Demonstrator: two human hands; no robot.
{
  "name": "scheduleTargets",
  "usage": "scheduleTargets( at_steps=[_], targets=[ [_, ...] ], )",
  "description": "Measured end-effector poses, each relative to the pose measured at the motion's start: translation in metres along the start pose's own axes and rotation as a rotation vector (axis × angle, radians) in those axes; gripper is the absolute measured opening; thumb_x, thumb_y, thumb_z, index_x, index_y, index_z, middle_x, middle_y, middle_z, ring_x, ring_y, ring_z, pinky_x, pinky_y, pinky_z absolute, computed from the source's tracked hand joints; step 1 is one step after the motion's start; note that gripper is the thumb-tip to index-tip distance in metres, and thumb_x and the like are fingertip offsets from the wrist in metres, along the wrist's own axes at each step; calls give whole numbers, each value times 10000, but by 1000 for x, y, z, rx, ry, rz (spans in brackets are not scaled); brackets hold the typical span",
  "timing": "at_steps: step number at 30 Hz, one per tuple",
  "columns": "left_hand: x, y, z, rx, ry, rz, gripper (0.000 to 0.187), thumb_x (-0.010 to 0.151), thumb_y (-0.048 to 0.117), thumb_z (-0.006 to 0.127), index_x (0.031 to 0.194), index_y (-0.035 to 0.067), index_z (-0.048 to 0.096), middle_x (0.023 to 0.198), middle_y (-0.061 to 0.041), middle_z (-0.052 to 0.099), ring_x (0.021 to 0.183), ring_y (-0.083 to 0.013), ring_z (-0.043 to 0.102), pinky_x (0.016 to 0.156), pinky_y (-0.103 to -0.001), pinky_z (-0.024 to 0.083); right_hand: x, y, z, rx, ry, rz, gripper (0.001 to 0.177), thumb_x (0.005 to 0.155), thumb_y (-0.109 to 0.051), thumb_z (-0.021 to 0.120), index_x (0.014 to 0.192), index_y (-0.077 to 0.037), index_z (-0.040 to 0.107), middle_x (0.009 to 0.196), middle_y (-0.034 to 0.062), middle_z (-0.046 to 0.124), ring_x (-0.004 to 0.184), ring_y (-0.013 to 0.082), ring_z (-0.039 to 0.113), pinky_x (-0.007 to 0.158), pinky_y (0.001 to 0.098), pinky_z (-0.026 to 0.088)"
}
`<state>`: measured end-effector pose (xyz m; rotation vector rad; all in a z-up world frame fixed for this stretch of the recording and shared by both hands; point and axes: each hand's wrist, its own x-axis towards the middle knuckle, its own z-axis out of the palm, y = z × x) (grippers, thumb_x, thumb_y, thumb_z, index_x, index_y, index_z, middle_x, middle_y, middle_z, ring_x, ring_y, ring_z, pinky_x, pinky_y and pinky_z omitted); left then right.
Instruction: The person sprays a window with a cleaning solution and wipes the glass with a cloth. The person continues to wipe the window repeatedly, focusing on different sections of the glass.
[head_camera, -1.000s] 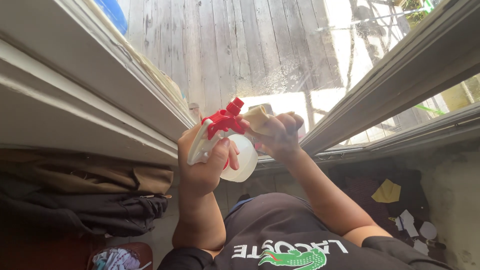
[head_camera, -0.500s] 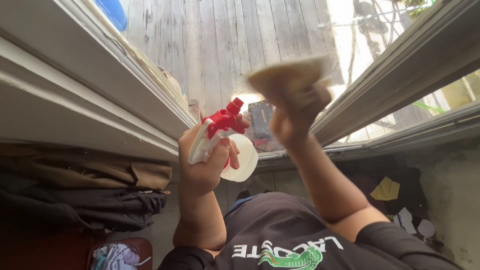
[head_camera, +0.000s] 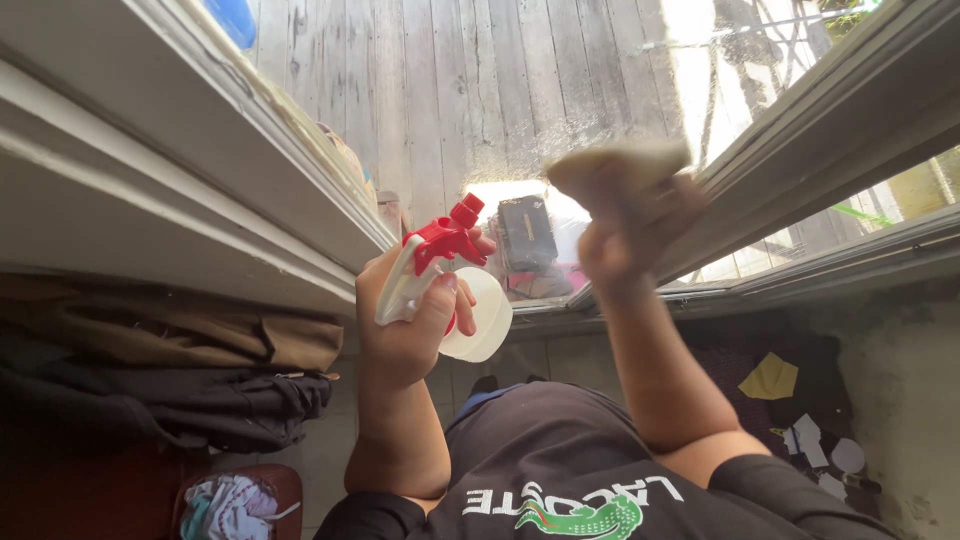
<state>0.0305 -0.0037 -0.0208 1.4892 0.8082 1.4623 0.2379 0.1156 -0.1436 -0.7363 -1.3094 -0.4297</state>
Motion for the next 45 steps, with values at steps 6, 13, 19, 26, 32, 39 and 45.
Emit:
scheduleTargets(
  at_steps=[6,13,19,26,32,39,45],
  targets=[
    [-4,3,-2,3,-11,7,318,833,-57,472,1109,-159,595,1048,-283,712,506,-137,534,534,-235,487,76,-34,3,-18,13,77,446,990,13,486,1400,-135,391,1286,19,383,994,167,453,834,359,372],
    [-7,-1,-1,-29,10,-15,324,873,-45,472,1169,-123,579,1111,-237,703,495,-134,549,557,-245,513,14,-42,10,-116,-181,-314,520,995,-116,389,1213,-423,748,1133,61,507,905,279,431,852,403,409],
    [-3,-8,-9,104,-25,217,247,896,90,499,866,-68,686,473,-92,616,508,-236,685,700,-388,613,-13,-16,-7,291,-207,45,266,1026,-207,560,1013,-340,790,768,-69,652,476,128,152,497,362,136],
    [-18,15,4,76,27,197,181,877,37,481,946,-72,608,729,-196,655,636,-255,687,673,-336,598,45,-21,-5,-278,79,270,592,1026,-126,724,1531,-127,416,1446,189,531,1277,357,620,1122,479,477],
    [-25,9,5,-40,76,136,363,834,-65,481,1179,-143,562,928,-306,694,749,-265,669,629,-290,575,68,-66,24,-165,-279,-62,580,775,8,684,1324,-174,636,1309,112,442,1125,324,436,944,478,317],
    [-22,12,0,0,83,107,327,866,-16,498,1165,-101,601,1015,-243,708,898,-298,719,705,-321,582,26,-66,29,692,-226,330,530,836,-91,873,1209,-350,600,805,-75,671,650,81,635,595,258,550],
    [-26,10,-10,-9,83,95,348,846,-56,480,1172,-93,595,962,-251,702,938,-332,716,758,-342,603,60,-36,13,553,162,309,447,1023,69,474,1380,-183,383,1308,37,450,1147,186,504,958,423,430]
  ],
)
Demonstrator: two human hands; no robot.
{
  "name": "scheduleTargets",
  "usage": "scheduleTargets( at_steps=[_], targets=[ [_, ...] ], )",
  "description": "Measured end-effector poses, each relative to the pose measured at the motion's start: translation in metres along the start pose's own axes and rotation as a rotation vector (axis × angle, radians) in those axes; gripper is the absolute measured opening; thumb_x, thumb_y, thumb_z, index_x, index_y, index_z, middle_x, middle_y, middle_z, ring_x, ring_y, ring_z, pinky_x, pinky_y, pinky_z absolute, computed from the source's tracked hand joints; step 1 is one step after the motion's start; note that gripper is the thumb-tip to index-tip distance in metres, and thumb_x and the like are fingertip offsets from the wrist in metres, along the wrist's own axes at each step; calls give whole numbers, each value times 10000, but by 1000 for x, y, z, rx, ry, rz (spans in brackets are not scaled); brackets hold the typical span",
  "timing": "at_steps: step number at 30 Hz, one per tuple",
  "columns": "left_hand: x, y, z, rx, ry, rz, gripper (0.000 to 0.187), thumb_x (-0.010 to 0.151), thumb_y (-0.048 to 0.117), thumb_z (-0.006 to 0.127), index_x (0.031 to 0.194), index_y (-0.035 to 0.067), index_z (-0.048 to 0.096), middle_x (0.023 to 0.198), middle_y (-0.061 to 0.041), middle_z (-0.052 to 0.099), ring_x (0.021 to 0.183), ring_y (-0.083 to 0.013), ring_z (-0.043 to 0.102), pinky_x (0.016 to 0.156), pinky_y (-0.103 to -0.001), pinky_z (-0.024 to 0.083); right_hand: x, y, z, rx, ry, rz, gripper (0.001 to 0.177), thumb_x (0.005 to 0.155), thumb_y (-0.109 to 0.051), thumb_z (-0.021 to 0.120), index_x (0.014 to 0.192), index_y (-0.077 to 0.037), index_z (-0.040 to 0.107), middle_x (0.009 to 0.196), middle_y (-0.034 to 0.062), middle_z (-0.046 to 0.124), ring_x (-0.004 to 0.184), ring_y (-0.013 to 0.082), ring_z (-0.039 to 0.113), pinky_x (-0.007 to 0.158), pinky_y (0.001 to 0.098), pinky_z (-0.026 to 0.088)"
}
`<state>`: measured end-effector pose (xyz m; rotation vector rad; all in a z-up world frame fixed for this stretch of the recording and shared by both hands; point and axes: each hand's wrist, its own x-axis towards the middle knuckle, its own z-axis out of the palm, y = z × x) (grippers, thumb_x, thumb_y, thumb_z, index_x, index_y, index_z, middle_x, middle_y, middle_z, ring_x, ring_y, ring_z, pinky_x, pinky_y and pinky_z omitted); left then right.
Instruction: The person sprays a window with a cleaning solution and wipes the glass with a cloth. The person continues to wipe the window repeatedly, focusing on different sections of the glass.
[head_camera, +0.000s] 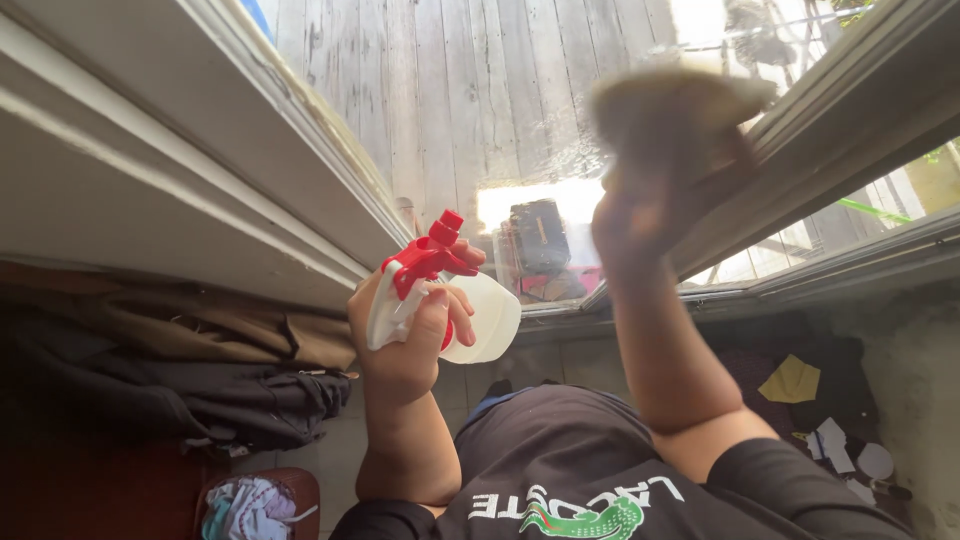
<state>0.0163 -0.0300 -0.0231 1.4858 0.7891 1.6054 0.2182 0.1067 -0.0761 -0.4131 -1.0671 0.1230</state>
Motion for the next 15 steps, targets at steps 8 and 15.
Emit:
scheduleTargets(
  at_steps=[8,15],
  targets=[
    [6,6,-4,19,4,11,329,854,-53,474,1153,-136,581,900,-246,700,869,-298,711,636,-285,579,14,-29,30,-536,-352,-217,591,816,117,605,1319,-166,478,1279,68,411,1173,274,427,976,435,331],
    [9,8,-5,23,-7,-30,401,825,-51,464,1198,-124,589,1116,-252,716,500,-145,583,596,-256,538,-59,-7,22,-765,-525,-396,310,851,-457,919,1131,-441,790,1223,-62,373,1090,175,310,954,388,267]
  ],
)
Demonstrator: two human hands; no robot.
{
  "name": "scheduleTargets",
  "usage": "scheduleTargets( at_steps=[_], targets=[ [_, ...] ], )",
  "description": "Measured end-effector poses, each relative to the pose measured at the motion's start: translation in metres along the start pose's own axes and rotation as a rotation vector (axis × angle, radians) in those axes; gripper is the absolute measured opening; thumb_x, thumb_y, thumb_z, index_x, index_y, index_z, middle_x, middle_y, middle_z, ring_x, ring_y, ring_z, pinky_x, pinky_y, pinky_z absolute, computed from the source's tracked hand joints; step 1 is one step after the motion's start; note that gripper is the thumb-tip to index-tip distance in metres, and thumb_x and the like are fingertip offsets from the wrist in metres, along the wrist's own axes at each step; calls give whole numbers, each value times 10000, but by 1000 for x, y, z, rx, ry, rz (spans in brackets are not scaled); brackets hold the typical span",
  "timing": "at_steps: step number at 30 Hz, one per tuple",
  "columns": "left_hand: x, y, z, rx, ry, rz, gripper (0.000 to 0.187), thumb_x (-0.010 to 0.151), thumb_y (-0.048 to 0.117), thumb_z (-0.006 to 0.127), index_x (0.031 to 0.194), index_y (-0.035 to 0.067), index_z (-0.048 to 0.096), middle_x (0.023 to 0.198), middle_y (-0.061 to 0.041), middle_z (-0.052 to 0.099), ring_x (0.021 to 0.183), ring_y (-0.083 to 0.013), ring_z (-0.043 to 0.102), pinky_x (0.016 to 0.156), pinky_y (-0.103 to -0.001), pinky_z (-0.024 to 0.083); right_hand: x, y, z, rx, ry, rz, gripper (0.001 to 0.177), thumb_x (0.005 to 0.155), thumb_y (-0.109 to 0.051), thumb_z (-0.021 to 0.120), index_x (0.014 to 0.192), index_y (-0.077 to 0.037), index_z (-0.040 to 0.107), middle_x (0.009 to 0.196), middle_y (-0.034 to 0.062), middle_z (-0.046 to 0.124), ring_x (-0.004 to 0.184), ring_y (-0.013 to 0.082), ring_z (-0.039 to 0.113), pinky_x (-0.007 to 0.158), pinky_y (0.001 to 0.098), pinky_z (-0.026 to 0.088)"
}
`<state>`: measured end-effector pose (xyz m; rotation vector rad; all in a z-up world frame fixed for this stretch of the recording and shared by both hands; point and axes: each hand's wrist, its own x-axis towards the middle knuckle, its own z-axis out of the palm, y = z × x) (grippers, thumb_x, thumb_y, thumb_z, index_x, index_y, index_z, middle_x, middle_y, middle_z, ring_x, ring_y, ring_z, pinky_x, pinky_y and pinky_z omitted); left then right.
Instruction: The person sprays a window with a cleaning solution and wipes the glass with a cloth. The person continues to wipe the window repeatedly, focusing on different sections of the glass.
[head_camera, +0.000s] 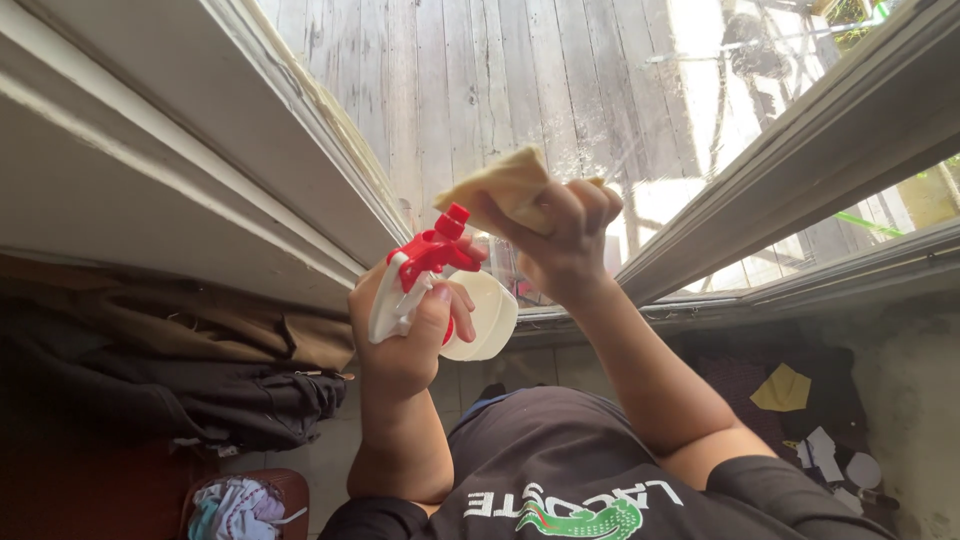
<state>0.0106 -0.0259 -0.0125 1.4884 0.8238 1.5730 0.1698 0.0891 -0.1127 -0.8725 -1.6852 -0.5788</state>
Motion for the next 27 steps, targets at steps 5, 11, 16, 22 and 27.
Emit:
scheduleTargets(
  at_steps=[5,11,16,22,27],
  targets=[
    [-4,1,-3,-8,22,29,395,856,-80,461,1235,-124,562,1148,-277,682,797,-258,702,616,-276,570,22,23,-14,507,276,177,409,829,88,636,1112,-200,568,1037,-3,512,776,168,413,652,377,344],
    [-5,12,-2,104,71,120,237,915,-3,475,1117,-36,596,697,-108,660,796,-217,674,784,-292,560,50,42,-47,93,343,463,803,968,-1,617,1589,-327,228,1539,12,375,1455,213,466,1269,398,393],
    [8,32,-1,126,48,104,370,862,-72,468,1216,-118,564,1027,-203,717,504,-145,602,521,-221,506,67,17,-24,-156,297,491,461,1107,-198,703,1460,-95,424,1223,205,663,993,337,762,878,394,655],
    [25,44,-10,59,-57,42,342,870,-80,477,1196,-111,574,1045,-205,720,558,-142,570,525,-240,522,93,-20,-29,-1,-34,-97,452,779,-137,794,1226,-201,786,1197,75,485,1004,298,451,860,460,275],
    [39,39,-19,1,-79,48,419,881,-18,478,1279,-113,566,1103,-228,704,499,-177,584,580,-254,524,48,-11,-14,144,6,-47,293,868,-230,888,1112,-381,827,1239,-58,476,1177,170,319,996,425,263]
  ],
)
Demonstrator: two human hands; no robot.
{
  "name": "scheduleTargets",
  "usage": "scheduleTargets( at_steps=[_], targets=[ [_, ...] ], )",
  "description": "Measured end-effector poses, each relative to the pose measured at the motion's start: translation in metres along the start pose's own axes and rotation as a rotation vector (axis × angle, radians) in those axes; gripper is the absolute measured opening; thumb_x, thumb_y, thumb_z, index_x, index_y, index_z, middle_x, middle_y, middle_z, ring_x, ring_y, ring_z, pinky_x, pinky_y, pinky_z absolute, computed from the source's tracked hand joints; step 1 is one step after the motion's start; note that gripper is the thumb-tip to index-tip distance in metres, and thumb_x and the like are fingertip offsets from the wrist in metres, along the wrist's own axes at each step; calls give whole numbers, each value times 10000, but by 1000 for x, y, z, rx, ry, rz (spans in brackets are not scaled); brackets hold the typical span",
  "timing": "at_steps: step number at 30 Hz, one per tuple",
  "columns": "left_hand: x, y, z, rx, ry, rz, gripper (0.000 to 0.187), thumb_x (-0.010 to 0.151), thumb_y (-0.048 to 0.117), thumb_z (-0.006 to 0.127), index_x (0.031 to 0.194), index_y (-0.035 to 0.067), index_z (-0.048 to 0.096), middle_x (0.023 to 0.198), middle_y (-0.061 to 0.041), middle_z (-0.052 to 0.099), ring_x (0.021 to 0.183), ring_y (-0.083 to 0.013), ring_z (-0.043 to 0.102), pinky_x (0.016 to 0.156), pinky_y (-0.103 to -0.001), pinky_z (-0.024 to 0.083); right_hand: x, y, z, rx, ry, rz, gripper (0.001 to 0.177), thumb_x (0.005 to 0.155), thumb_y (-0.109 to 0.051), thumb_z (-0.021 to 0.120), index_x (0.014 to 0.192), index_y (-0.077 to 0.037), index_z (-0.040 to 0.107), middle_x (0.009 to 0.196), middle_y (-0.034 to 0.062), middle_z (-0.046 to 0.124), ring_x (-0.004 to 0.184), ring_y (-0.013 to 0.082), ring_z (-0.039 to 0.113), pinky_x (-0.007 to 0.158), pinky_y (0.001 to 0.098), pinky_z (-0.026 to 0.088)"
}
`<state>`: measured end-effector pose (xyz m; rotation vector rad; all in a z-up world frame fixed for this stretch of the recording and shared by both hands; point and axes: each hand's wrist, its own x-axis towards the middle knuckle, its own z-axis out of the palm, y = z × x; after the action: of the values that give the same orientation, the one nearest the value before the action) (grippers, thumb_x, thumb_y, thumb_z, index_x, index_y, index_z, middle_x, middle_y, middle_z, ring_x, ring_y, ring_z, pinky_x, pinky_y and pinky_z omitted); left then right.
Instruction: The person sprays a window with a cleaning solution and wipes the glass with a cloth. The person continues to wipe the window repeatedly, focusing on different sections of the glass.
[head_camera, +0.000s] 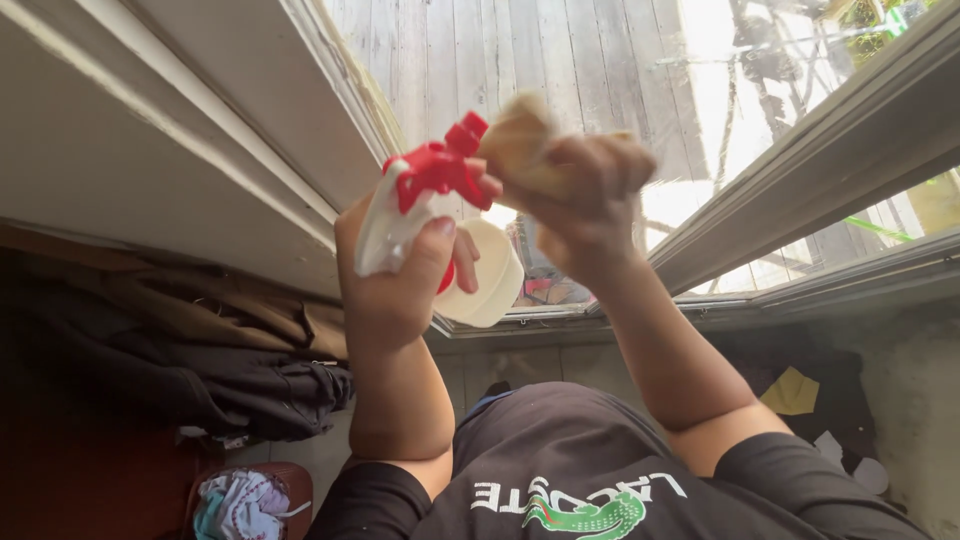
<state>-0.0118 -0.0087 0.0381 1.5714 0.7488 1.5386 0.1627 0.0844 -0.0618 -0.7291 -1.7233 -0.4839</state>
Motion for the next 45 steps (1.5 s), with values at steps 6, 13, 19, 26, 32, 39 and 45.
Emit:
scheduleTargets(
  at_steps=[6,13,19,26,32,39,45],
  targets=[
    [13,-11,-11,-32,-11,48,404,884,-76,445,1268,-96,571,1148,-249,692,539,-189,571,469,-244,496,-51,70,5,119,436,301,704,982,234,515,1528,-198,412,1396,55,479,1038,217,511,854,328,467],
    [27,-11,-17,-102,-50,67,421,880,-93,453,1284,-83,568,1161,-248,694,567,-180,558,468,-258,512,30,24,-19,-128,298,219,1028,697,253,518,1535,-329,390,1522,29,311,1349,315,427,1066,489,422],
    [42,-11,-22,36,-101,142,430,888,-43,482,1309,-76,561,1176,-232,716,546,-91,466,477,-205,428,22,-4,-23,-113,-20,63,379,854,-22,849,1183,-209,839,1248,84,464,1079,297,360,958,460,297],
    [44,-11,-23,-47,-125,95,422,909,-49,459,1319,-97,544,1174,-271,685,615,-206,558,471,-271,512,-8,41,-27,153,380,419,518,980,91,611,1405,-112,392,1238,114,559,1072,240,606,956,362,494],
    [41,-10,-26,-43,-149,101,389,889,-56,456,1262,-107,557,1160,-270,692,505,-201,566,453,-265,517,30,27,-32,-92,261,379,737,974,228,664,1541,-170,411,1484,127,436,1304,357,609,1152,442,547],
    [33,-10,-28,-94,-128,43,404,914,-46,521,1315,-96,540,1123,-224,712,551,-199,610,511,-258,532,68,-9,-30,-99,-15,23,536,688,88,764,1163,-156,815,1290,123,466,1061,342,411,925,494,292],
    [37,-4,-24,-26,-110,37,361,916,-45,480,1265,-96,553,1157,-235,696,551,-194,583,512,-258,520,23,7,-16,22,52,67,498,693,100,760,1101,-177,830,1241,49,462,1083,258,324,959,425,279]
  ],
)
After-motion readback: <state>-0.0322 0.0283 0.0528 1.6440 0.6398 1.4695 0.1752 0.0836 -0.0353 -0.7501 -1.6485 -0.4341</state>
